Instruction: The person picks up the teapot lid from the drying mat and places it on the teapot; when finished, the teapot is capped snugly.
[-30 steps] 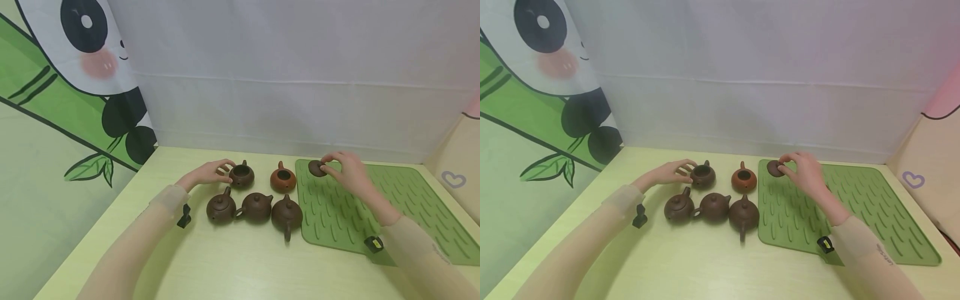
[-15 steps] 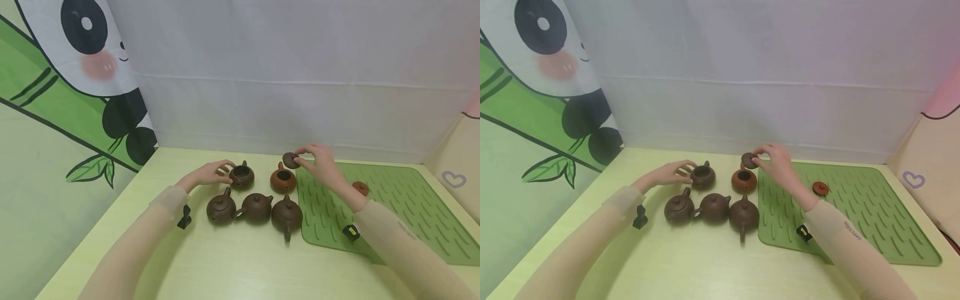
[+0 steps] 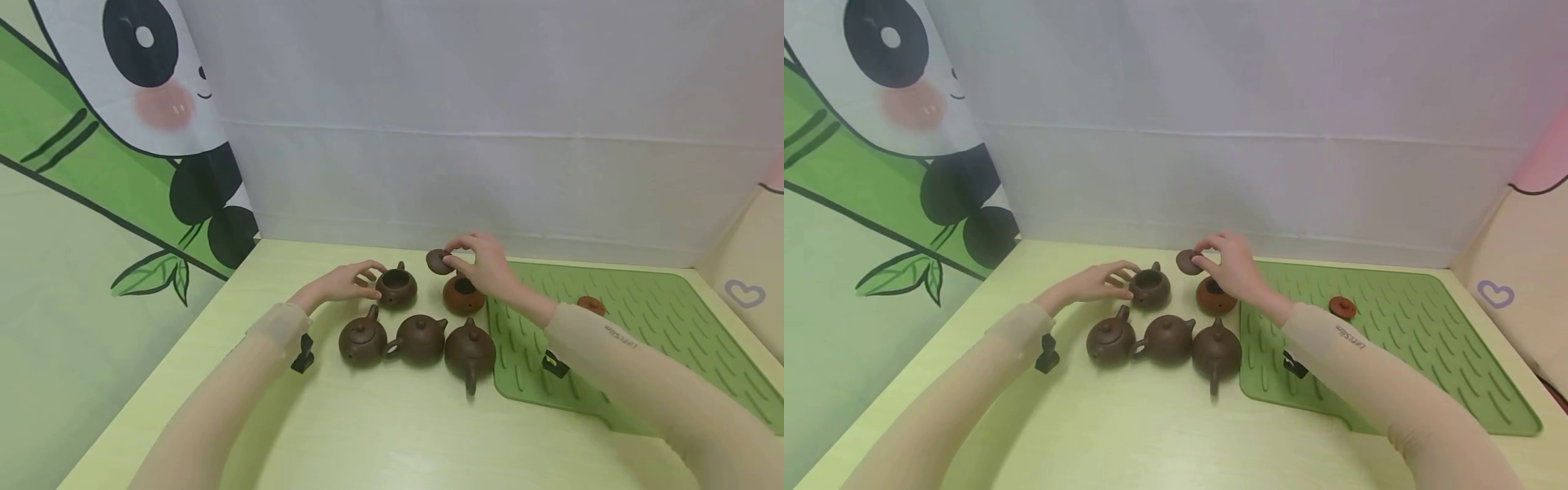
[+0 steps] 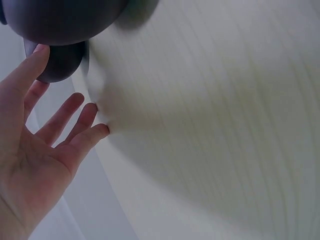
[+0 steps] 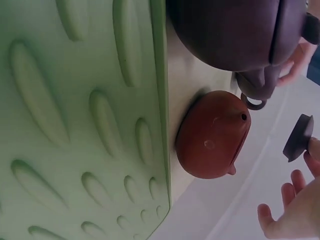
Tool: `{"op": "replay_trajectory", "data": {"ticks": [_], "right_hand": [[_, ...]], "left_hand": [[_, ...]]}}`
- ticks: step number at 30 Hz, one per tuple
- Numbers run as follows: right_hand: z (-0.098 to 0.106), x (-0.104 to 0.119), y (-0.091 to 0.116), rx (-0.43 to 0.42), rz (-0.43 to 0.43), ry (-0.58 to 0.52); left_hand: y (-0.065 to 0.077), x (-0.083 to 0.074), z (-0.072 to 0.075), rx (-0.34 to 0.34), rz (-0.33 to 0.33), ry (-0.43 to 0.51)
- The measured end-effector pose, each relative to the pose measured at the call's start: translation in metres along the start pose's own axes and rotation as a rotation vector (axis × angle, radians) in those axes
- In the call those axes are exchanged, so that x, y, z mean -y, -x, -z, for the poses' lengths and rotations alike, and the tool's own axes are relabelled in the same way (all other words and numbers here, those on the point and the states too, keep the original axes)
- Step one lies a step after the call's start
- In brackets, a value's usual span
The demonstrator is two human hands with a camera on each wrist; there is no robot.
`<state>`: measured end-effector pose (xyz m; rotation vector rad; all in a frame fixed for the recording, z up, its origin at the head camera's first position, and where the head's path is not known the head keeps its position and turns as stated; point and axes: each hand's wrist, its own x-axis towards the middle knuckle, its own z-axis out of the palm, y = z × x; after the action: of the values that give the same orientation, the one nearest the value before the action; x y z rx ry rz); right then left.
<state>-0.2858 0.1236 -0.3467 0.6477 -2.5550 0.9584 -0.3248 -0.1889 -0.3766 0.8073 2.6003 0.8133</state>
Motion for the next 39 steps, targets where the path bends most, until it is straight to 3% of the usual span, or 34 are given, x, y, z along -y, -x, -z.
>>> {"op": "replay_trajectory", "data": {"ticks": [17,30,39], "right_hand": [[-0.035,0.022,-0.024,0.076,0.012,-0.043],[-0.054,0.036,-0.033,0.174,-0.144,-0.097],[-0.063,0.036,-0.034,0.215,-0.163,-0.076]], "left_hand": [[0.000,0.001,0.000,-0.003,-0.003,-0.008],[0.000,0.000,0.000,-0.007,-0.009,-0.017],[0.000,0.000,-0.001,-0.010,0.000,-0.015]]}}
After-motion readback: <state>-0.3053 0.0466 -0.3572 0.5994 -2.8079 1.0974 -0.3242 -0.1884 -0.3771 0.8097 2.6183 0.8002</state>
